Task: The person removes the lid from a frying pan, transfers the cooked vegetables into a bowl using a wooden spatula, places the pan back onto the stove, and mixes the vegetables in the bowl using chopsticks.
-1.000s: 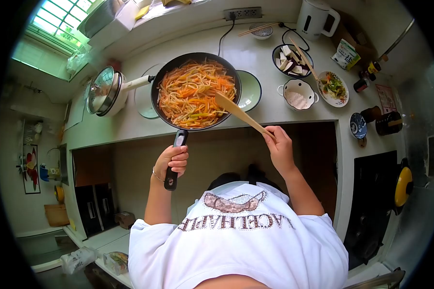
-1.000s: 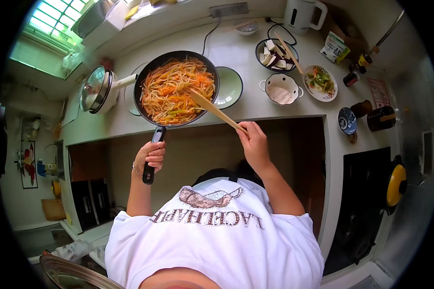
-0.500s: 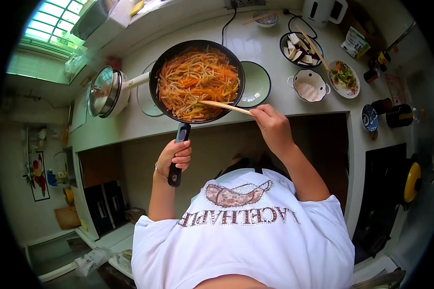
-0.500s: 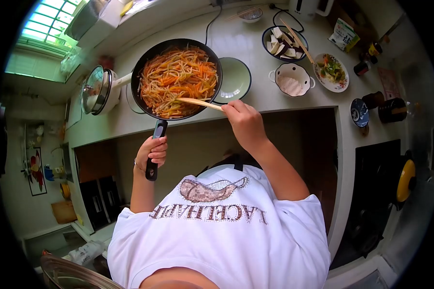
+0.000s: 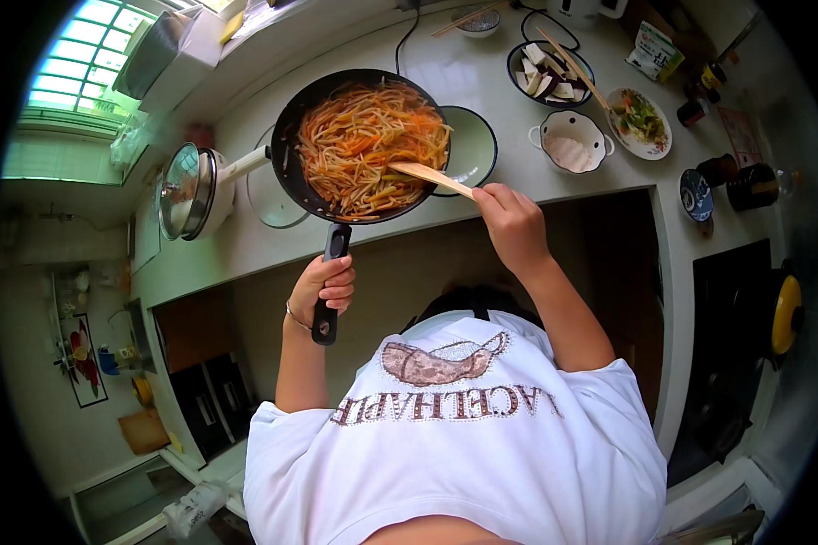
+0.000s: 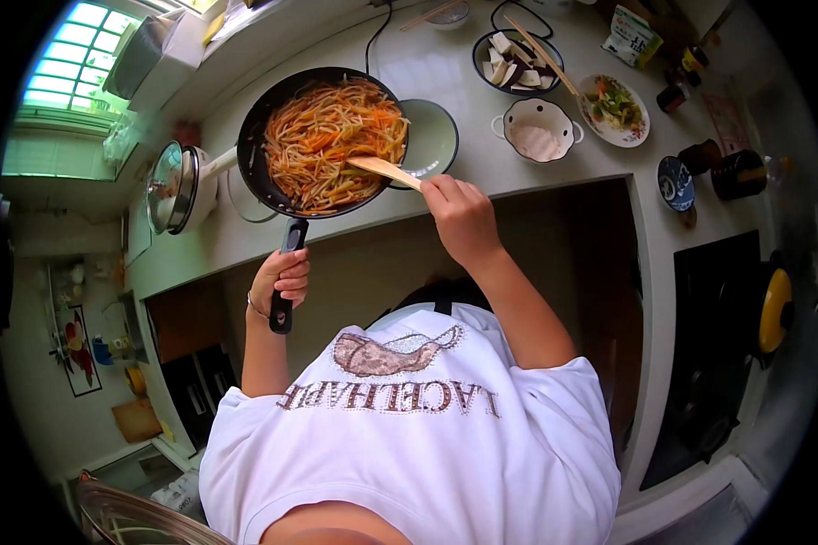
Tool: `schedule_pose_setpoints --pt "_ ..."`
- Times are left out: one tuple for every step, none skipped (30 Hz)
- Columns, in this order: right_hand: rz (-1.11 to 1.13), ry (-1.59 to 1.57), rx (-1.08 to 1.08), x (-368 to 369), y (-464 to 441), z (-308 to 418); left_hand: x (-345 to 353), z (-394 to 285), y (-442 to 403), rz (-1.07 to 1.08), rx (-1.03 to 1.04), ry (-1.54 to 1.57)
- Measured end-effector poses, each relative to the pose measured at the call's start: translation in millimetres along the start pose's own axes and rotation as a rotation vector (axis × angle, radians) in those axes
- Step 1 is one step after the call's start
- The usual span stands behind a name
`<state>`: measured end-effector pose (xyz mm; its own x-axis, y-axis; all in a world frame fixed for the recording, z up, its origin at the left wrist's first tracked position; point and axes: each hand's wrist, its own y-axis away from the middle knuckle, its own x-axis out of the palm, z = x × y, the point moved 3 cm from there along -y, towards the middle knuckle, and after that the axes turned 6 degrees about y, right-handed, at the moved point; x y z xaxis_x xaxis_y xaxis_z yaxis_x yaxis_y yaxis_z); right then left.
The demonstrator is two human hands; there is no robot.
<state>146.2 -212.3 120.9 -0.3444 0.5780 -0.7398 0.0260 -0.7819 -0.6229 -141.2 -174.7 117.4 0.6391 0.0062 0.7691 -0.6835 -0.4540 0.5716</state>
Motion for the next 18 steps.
schedule_pose_setpoints --pt "0.001 0.003 0.005 -2 2 -1 1 2 0 0.016 -0.003 0.009" --pt "0.001 0.019 0.004 1 2 -3 0 1 -5 0.018 -0.010 0.007" --pt "0.001 0.035 0.002 3 3 -5 0 -1 -8 0.013 0.002 -0.025" --pt "0.000 0.017 0.006 -3 0 0 8 -1 4 -0.013 0.025 -0.057" --pt "-0.001 0.026 0.011 -4 2 0 9 0 5 -0.011 0.023 -0.057" --pt "-0.003 0.035 0.018 -4 4 -1 9 1 4 -0.022 0.025 -0.080" --pt "-0.004 0.037 0.020 -3 5 -2 8 1 2 -0.033 0.027 -0.104" --pt "-0.017 -0.009 0.070 -3 6 -5 6 0 0 -0.032 0.025 -0.106" --pt "-0.031 -0.057 0.121 -4 7 -8 7 0 0 -0.025 0.021 -0.110" --pt "-0.032 -0.058 0.123 -5 6 -10 8 -1 -1 -0.018 0.018 -0.112" --pt "-0.077 -0.138 0.190 -7 5 -17 9 -1 -3 -0.019 0.016 -0.113" --pt "-0.122 -0.218 0.256 -8 3 -24 9 -1 -3 -0.034 0.022 -0.111" --pt "-0.123 -0.219 0.257 -9 0 -30 10 -2 -3 -0.049 0.027 -0.108" --pt "-0.128 -0.249 0.271 -7 -5 -38 9 -2 -3 -0.051 0.027 -0.108" --pt "-0.134 -0.279 0.286 -5 -10 -45 9 -2 -3 -0.047 0.024 -0.106" --pt "-0.135 -0.310 0.294 1 -18 -54 8 -2 -3 -0.042 0.021 -0.104" --pt "-0.135 -0.311 0.295 8 -27 -62 7 -1 -2 -0.044 0.020 -0.105" --pt "-0.141 -0.331 0.256 13 -38 -68 6 0 -2 -0.040 0.019 -0.117"
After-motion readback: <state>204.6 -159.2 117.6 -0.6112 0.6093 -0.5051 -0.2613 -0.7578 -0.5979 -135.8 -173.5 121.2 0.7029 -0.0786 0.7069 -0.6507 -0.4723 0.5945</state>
